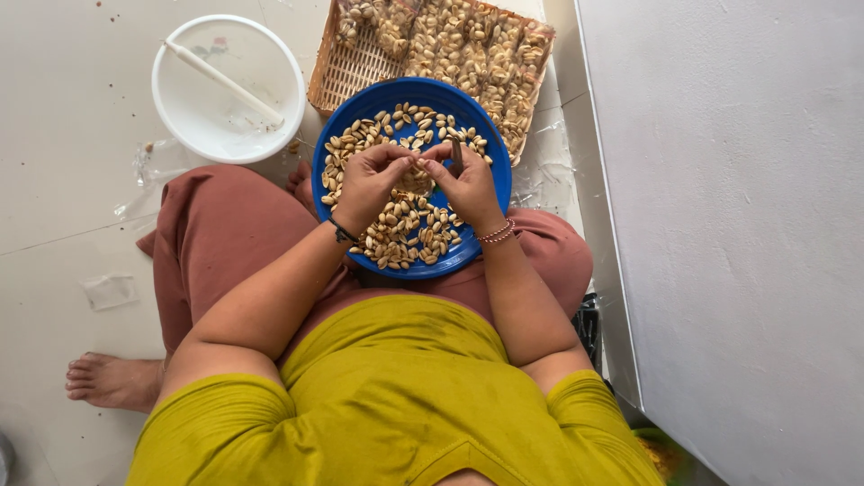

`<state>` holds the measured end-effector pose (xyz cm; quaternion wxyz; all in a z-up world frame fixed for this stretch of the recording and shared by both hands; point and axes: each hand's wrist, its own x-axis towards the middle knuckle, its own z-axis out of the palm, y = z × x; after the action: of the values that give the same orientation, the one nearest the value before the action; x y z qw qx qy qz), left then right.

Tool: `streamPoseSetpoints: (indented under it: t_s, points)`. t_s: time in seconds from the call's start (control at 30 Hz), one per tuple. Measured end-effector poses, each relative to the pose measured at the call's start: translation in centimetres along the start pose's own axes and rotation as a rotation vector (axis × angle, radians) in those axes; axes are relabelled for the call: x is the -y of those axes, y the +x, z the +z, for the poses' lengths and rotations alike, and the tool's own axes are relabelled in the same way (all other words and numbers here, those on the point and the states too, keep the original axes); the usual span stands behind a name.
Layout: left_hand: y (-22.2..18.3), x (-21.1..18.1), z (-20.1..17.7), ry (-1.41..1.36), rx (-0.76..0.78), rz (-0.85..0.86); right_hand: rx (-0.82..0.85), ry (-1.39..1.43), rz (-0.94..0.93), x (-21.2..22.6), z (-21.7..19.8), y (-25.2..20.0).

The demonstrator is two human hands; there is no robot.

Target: Peeling and sorting nuts from a bowl while sitting on the floor

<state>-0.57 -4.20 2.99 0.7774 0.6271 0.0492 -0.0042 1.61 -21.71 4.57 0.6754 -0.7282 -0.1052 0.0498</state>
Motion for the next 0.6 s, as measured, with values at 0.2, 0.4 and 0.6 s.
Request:
streamPoseSetpoints:
  t_s: [0.2,0.4,0.6]
  points:
    - [-0.5,0.0,0.3,0.131,-0.015,0.048,0.026,-0.078,-0.053,-0.9,-0.2,0.2]
    - [-1.1,-1.7,1.1,0.091,0.025,0.034,0.004,-0.07,-0.106,-0.4,-0.2,0.1]
    - [0.2,-1.4,-0.1,0.223,0.085,0.041,-0.011,-0.151,-0.189,-0.2,-0.1,0.2]
